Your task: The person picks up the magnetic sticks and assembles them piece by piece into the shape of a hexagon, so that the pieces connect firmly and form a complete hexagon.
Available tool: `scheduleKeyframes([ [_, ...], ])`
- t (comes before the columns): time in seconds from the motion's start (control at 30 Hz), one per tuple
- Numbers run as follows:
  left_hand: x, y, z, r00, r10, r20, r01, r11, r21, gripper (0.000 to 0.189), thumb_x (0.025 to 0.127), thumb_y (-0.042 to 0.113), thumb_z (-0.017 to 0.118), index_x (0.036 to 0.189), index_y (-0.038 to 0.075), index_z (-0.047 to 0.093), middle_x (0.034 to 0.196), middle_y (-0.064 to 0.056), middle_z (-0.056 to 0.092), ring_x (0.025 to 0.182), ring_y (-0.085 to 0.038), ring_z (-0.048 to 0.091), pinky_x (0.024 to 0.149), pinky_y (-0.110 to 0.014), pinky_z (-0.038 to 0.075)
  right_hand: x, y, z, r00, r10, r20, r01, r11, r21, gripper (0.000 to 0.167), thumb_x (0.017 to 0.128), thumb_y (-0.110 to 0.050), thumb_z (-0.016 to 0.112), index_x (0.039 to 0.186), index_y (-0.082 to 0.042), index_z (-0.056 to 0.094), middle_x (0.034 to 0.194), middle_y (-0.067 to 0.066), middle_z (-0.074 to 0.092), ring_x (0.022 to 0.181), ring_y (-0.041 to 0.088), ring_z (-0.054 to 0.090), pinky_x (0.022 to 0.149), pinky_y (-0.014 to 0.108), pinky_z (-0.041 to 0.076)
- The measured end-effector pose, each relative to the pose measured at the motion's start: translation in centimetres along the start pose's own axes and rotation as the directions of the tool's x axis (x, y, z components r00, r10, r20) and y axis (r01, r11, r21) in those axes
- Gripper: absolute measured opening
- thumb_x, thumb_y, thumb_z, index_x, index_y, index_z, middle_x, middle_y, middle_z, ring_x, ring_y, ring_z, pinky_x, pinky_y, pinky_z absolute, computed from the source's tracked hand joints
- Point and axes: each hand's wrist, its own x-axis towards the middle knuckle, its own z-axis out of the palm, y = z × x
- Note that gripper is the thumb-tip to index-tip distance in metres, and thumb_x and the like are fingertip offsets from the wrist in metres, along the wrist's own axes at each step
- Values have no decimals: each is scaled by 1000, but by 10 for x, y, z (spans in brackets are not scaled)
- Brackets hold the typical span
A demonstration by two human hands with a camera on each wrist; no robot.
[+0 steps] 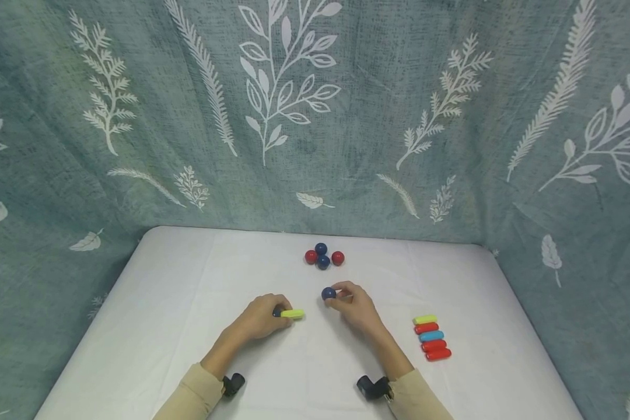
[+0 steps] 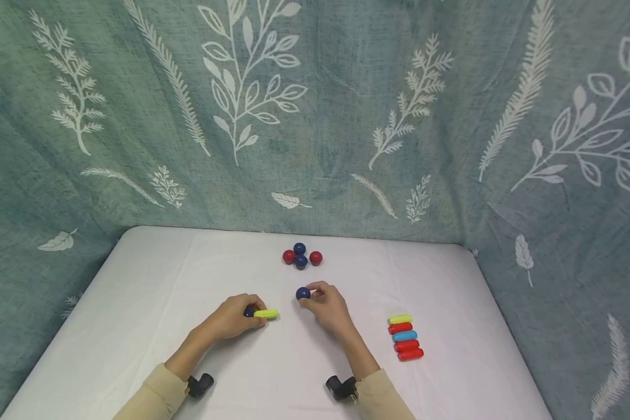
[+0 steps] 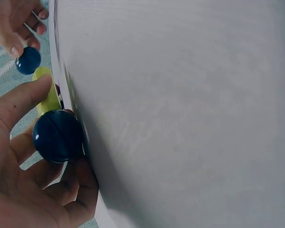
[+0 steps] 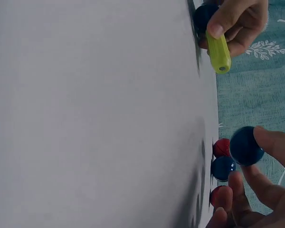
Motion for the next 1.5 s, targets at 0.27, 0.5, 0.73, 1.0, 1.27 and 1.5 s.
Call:
scheduleKeyframes([
  [0.27,-1,-1,-1,1000,9,1,-9,1000,-5,15,87,26,78,99,21,71,90,8,62,83,-13,55,79,-42,48,-9,4,9,979,-105,174,125,986,-109,31,86,-29,79,113,-16,70,98,2,61,81,18,54,66,34,47],
  [0.5,-1,-1,0,1000,26,-3,-26,1000,-10,15,87,26,77,99,21,71,92,9,64,85,-12,57,82,-44,49,-11,-1,14,966,-142,216,173,976,-131,30,85,-27,79,112,-16,71,96,2,60,76,17,52,63,33,46],
  [0.73,-1,0,0,1000,24,5,-24,1000,-13,14,87,25,77,99,21,71,91,9,63,86,-13,56,83,-44,48,-13,-1,18,957,-169,235,201,972,-120,30,85,-27,79,113,-17,71,97,2,62,77,17,52,63,33,45],
  [1.0,-1,0,0,999,44,4,-44,999,8,15,86,21,79,98,20,71,89,8,62,83,-13,55,80,-43,48,-13,-3,24,951,-176,254,212,970,-120,34,86,-29,79,116,-17,70,100,1,63,79,16,54,64,33,47],
  [1.27,1,7,1,996,88,18,-89,996,31,22,84,24,80,103,17,73,90,9,67,83,-12,58,78,-38,48,-17,-9,29,936,-233,264,268,958,-105,31,86,-28,78,113,-15,71,97,2,65,84,17,56,68,34,47],
  [1.5,3,8,3,996,82,26,-82,996,29,17,85,24,80,100,19,73,88,9,65,82,-13,56,77,-38,46,-18,-9,36,943,-219,250,258,957,-136,32,86,-29,78,114,-15,71,95,2,64,79,15,53,65,33,45],
])
